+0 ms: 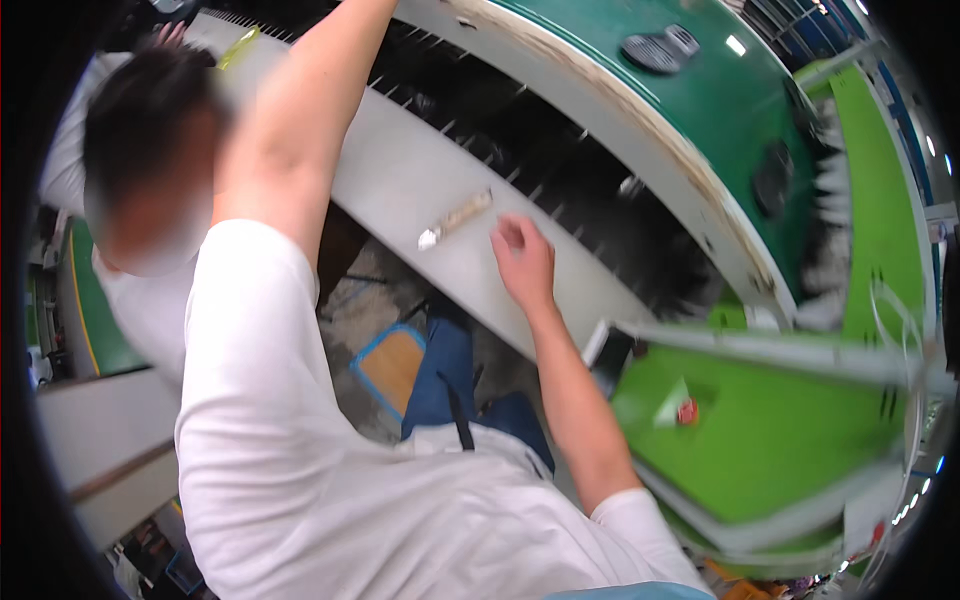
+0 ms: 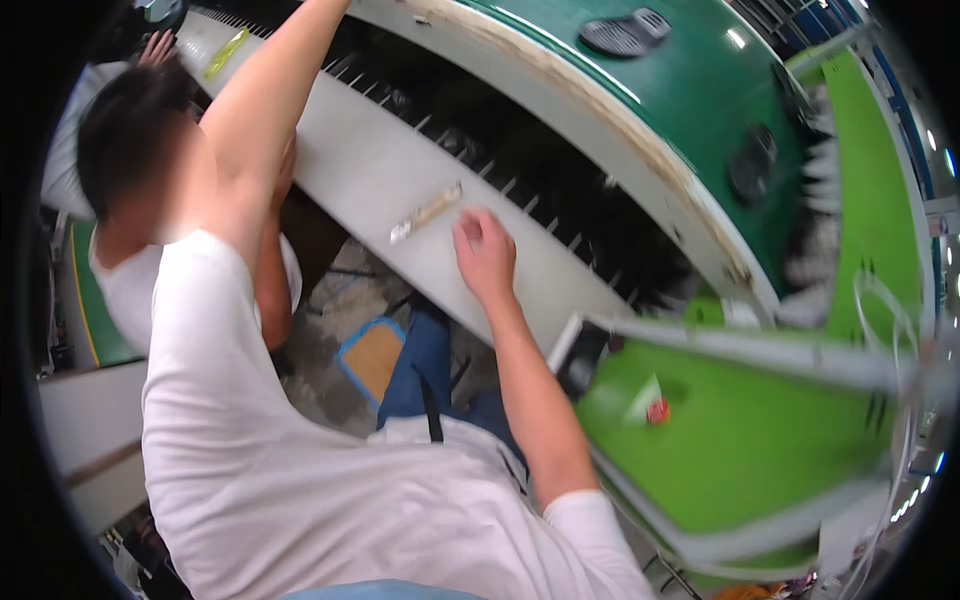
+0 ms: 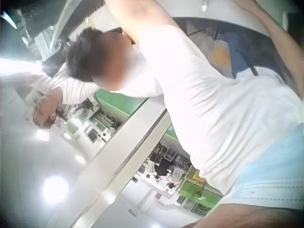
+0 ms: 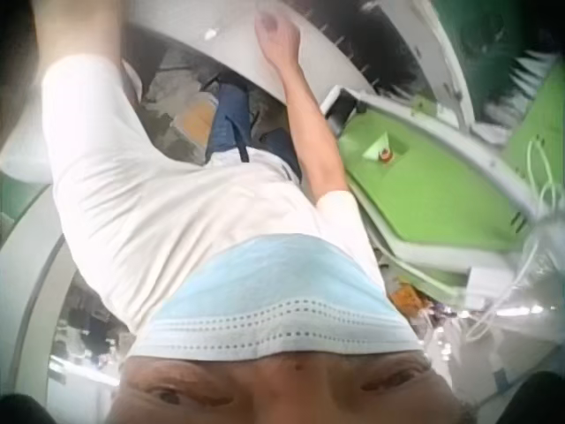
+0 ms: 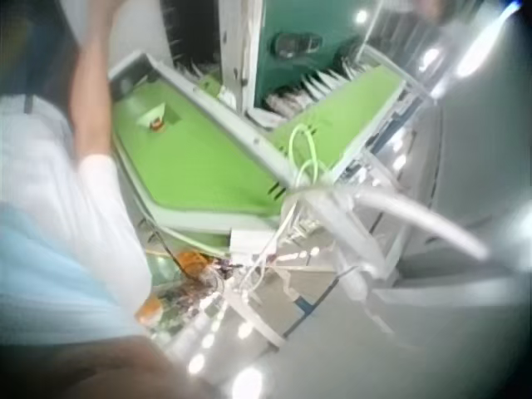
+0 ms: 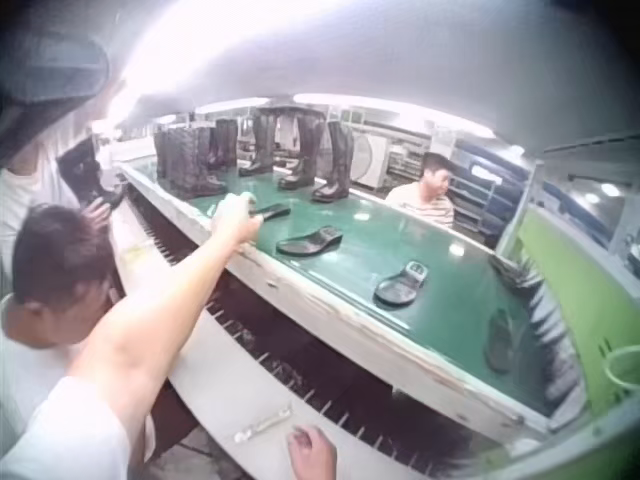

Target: The person repeatedly picks up black boots from a conveyor belt, inspects them by hand, and places them back on the belt. The person handles the boots one at a time, turning them over to check the soles and sides before returning them to the moving line.

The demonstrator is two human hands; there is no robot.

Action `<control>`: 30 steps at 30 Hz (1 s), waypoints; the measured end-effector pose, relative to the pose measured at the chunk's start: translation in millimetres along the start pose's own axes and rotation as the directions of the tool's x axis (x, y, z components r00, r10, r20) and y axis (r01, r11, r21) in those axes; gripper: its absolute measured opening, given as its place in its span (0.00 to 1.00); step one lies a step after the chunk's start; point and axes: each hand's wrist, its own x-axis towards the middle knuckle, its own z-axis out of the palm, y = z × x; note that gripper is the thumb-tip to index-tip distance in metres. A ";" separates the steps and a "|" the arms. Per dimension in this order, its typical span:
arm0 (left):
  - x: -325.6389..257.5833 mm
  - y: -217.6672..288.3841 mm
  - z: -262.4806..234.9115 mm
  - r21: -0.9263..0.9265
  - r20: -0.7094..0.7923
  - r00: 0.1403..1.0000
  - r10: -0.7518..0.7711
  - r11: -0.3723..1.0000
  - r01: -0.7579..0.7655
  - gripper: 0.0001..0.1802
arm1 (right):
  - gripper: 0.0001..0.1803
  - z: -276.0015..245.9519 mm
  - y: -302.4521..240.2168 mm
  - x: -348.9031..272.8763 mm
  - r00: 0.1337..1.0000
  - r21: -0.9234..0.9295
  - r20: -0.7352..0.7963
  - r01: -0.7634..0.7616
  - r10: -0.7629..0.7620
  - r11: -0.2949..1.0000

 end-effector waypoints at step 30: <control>-177.7 -70.6 -46.0 -0.958 -0.286 0.905 -0.314 0.066 -0.280 0.15 | 0.50 -7.5 -58.6 -80.9 0.999 -0.148 0.014 -0.049 0.052 0.988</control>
